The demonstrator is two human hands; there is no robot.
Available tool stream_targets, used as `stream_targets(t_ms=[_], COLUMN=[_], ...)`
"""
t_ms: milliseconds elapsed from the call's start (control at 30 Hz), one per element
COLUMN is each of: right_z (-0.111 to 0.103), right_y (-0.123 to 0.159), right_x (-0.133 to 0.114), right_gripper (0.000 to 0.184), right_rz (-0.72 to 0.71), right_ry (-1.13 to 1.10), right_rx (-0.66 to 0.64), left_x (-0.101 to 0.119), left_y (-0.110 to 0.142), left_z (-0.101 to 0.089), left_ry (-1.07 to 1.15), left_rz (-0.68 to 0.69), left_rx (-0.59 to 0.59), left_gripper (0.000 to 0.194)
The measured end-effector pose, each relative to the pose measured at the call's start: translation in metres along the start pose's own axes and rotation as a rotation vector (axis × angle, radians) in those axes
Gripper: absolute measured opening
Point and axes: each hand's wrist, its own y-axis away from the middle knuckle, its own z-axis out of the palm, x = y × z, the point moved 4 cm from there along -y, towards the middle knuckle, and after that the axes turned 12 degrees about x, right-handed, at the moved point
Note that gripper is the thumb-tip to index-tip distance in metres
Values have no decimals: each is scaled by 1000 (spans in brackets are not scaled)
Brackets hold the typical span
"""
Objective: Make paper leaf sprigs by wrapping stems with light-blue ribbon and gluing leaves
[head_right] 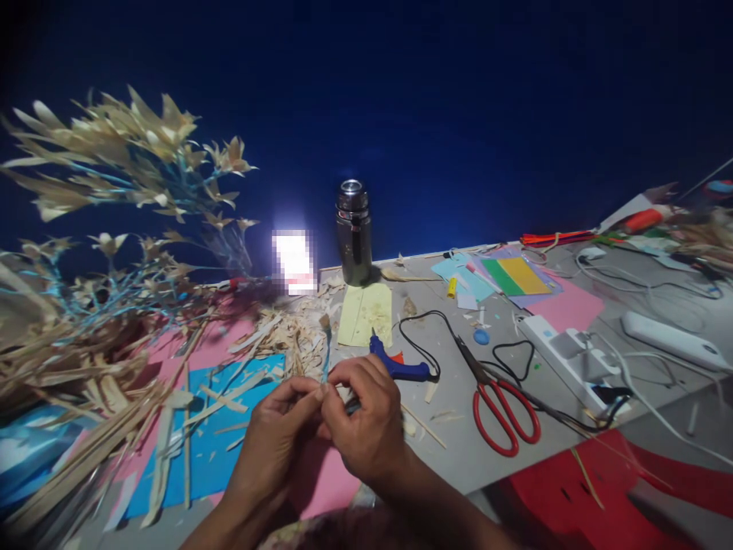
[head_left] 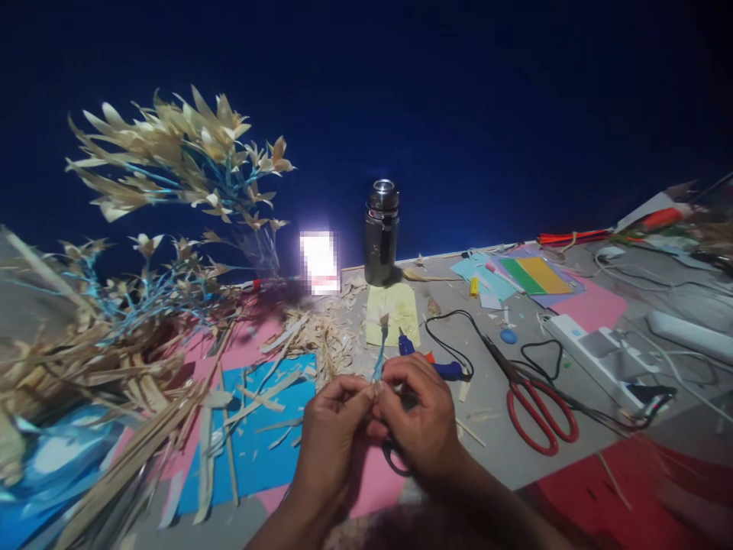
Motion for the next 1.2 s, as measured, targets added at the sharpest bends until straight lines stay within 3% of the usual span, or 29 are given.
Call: stream_targets(t_ms=[200,333,400,533,600,733,833,1000,1067,1200], right_z=[-1,-1,0,2,4,8,8,5,5,5], right_y=[0,-1,-1,2,5,8,6,2,2,3], right_x=[1,4,6,10,13,18,20,16,15,14], right_gripper=[12,9,8,11,11,6,3,5,4,4], right_rz=[119,239,286,336,368,390,375,352,345,312], right_ry=[-65,-125,-140,-125,-121,-113,-115,-147,-143,-139], right_rx=[7,-47,-80,-109,-99,-7,23,-23,-47,-60], left_x=[-8,-12,-8,12,18,19,13,-5,-8,-6], left_y=[1,1,-1,-1,1,2,-1,-10,-11,-10], left_z=[4,2,-2,-10,-10,-5,0,-1,-4,-8], left_ry=[148,142,72,-286,-387,-374,-326,-173,-153,-218], left_rz=[-223,-245,-117,437,649,788,695,281,238,289], left_rx=[-122,-158,-120,23,100,184,133,-17,-8,32], left_gripper=[23,20,17,16,15,17,18,24,26,26])
